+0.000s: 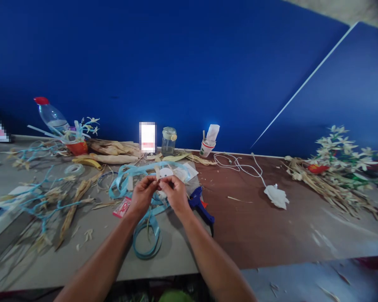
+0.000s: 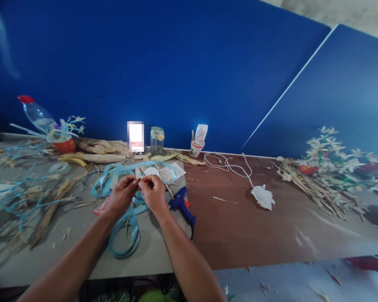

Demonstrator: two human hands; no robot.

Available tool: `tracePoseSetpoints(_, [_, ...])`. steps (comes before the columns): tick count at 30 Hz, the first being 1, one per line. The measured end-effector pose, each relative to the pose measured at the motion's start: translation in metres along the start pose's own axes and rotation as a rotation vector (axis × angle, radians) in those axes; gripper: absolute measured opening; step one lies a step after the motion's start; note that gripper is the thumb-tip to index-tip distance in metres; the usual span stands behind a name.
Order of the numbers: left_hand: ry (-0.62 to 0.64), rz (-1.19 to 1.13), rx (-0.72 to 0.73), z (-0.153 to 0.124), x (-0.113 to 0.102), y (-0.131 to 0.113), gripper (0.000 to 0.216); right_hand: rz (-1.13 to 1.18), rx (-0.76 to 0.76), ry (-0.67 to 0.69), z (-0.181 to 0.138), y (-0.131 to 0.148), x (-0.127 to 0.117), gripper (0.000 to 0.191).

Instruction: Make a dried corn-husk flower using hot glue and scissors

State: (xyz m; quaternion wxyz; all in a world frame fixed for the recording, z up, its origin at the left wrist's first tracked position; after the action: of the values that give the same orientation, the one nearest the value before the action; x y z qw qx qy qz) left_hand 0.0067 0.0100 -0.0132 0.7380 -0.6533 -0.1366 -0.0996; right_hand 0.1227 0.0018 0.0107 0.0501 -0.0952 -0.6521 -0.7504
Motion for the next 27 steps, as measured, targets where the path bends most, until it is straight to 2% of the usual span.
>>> tracePoseSetpoints(6, [0.024,-0.017,-0.003,-0.001,0.002,0.000,0.024,0.079,0.058,0.014,0.002,-0.007,0.000,0.010])
tracePoseSetpoints(13, [0.103,-0.067,-0.053,-0.001,0.002,0.004,0.025,0.240,0.152,-0.070,0.006,0.002,-0.004,0.009])
tracePoseSetpoints(18, [0.171,-0.044,-0.079,-0.004,0.003,0.001,0.021,0.394,0.277,0.081,0.009,0.011,-0.011,0.024])
tracePoseSetpoints(22, [0.204,0.047,-0.050,-0.004,0.005,-0.006,0.022,0.331,0.283,0.173,0.009,0.015,-0.014,0.026])
tracePoseSetpoints(27, [0.273,0.238,0.031,-0.002,0.003,-0.008,0.022,0.224,0.267,0.148,0.008,0.016,-0.014,0.020])
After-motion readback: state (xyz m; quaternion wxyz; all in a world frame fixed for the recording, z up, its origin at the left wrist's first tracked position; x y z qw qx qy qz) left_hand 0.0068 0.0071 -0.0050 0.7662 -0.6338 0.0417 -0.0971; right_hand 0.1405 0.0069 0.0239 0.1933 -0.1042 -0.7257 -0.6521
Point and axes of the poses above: each hand's wrist, its own z-axis towards the middle knuckle, its own x-axis out of the palm, y = z × x, the point moved 1 cm from there along z, towards the middle knuckle, and after that the axes turned 3 degrees about -y, right-handed, at the moved point
